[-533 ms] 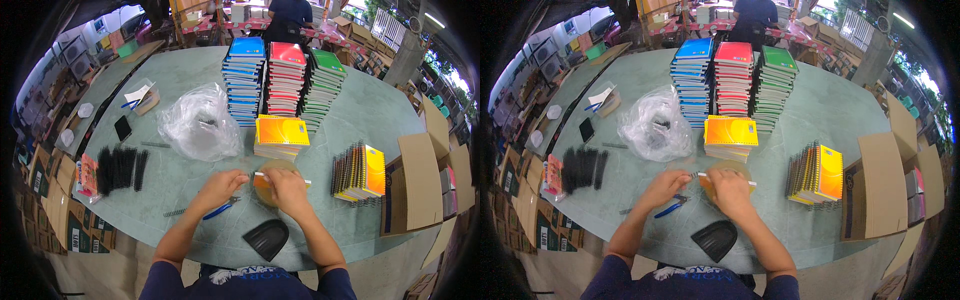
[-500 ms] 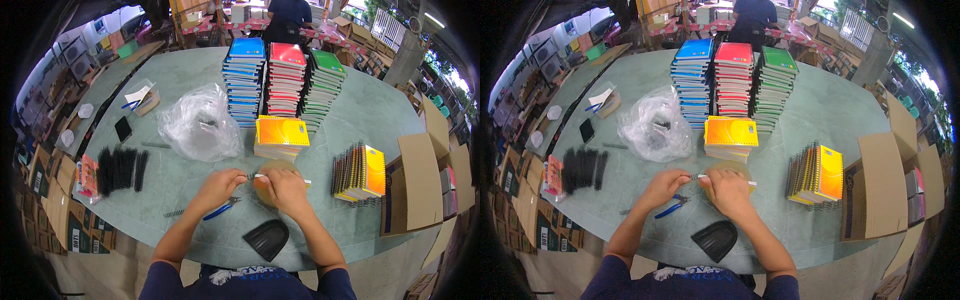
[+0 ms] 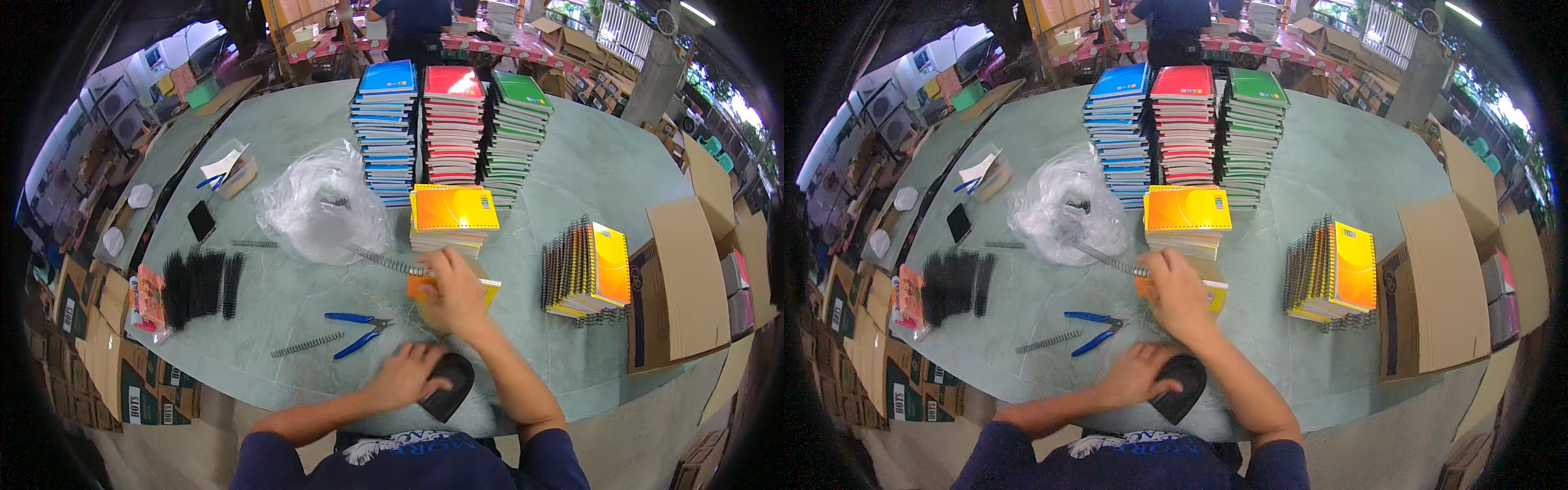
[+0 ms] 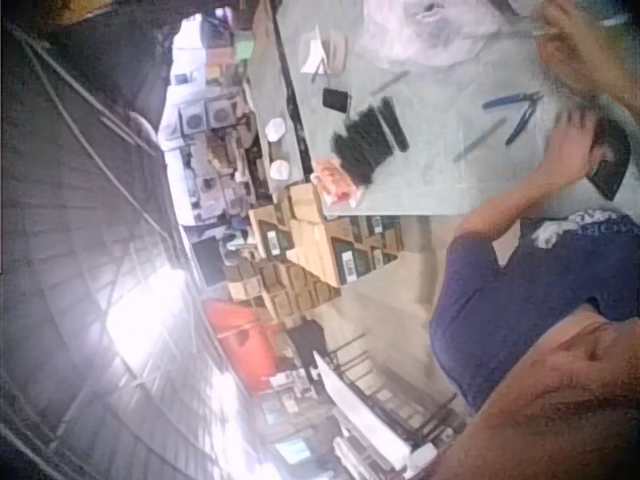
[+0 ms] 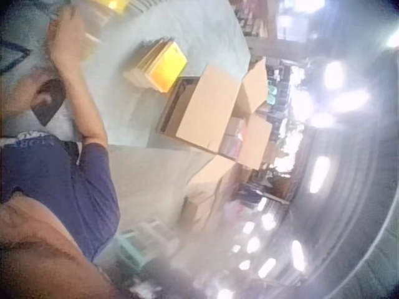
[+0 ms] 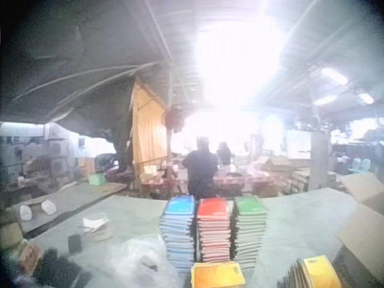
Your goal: The person manually inserts a plastic spiral coil through the pre-punched holes of a stack of notebooks and then uses a blue pair of pliers to clip the end of the coil.
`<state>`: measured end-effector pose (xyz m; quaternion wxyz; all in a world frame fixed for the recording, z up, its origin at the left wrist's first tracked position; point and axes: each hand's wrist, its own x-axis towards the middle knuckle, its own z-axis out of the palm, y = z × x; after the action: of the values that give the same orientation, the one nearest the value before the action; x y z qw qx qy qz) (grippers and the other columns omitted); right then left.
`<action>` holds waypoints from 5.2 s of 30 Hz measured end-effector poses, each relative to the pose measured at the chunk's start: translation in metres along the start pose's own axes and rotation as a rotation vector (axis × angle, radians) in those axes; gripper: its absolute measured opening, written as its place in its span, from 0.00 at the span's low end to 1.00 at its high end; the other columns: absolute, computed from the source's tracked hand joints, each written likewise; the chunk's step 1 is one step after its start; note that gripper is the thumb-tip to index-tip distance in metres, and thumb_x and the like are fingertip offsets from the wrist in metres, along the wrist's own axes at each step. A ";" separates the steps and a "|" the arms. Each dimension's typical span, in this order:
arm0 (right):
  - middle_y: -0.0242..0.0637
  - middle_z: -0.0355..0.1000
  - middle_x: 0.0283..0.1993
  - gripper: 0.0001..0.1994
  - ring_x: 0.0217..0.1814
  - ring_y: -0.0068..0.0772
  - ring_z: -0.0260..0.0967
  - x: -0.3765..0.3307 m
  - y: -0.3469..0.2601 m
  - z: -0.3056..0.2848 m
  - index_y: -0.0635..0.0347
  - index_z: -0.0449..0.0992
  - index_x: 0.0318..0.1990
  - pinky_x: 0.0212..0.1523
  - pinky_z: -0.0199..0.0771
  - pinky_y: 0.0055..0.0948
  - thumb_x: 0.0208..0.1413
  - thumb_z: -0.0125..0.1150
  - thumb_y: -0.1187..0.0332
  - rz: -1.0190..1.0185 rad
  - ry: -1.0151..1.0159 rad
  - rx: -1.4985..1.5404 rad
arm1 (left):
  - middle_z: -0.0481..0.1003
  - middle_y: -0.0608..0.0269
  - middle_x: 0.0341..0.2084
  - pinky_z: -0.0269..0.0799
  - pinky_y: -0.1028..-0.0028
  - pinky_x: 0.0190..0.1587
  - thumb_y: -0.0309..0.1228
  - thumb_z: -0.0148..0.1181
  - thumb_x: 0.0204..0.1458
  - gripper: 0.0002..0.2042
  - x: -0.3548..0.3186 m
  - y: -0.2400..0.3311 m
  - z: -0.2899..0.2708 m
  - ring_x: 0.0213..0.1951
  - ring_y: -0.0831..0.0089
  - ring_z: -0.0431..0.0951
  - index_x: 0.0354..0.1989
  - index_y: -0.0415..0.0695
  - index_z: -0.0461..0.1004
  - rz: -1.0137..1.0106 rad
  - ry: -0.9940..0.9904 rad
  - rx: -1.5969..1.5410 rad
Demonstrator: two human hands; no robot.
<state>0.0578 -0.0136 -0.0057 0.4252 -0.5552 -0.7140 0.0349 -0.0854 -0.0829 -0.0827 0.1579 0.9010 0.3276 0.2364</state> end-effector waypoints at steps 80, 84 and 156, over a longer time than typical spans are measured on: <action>0.43 0.72 0.22 0.08 0.24 0.17 0.64 -0.073 0.076 -0.033 0.63 0.77 0.36 0.26 0.66 0.28 0.49 0.57 0.72 0.560 -0.218 0.625 | 0.69 0.54 0.29 0.63 0.62 0.42 0.26 0.58 0.42 0.08 0.138 0.016 -0.039 0.36 0.56 0.68 0.31 0.40 0.70 0.275 -0.034 -0.178; 0.48 0.70 0.21 0.09 0.20 0.32 0.67 -0.075 0.073 -0.034 0.62 0.76 0.37 0.23 0.65 0.34 0.49 0.55 0.73 0.545 -0.157 0.535 | 0.68 0.53 0.28 0.64 0.62 0.41 0.24 0.58 0.39 0.07 0.136 0.014 -0.031 0.35 0.55 0.68 0.29 0.39 0.70 0.281 0.002 -0.224; 0.33 0.74 0.27 0.07 0.27 0.16 0.66 -0.041 0.049 -0.079 0.68 0.76 0.34 0.29 0.67 0.19 0.48 0.63 0.74 0.263 0.029 0.143 | 0.74 0.52 0.27 0.69 0.60 0.32 0.37 0.62 0.47 0.16 0.137 -0.091 -0.044 0.30 0.54 0.75 0.34 0.40 0.64 -0.304 0.154 -0.215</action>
<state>0.1478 -0.0621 -0.0044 0.4657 -0.6124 -0.6248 0.1331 -0.0639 0.0810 -0.0415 0.2613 0.7985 0.4437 0.3117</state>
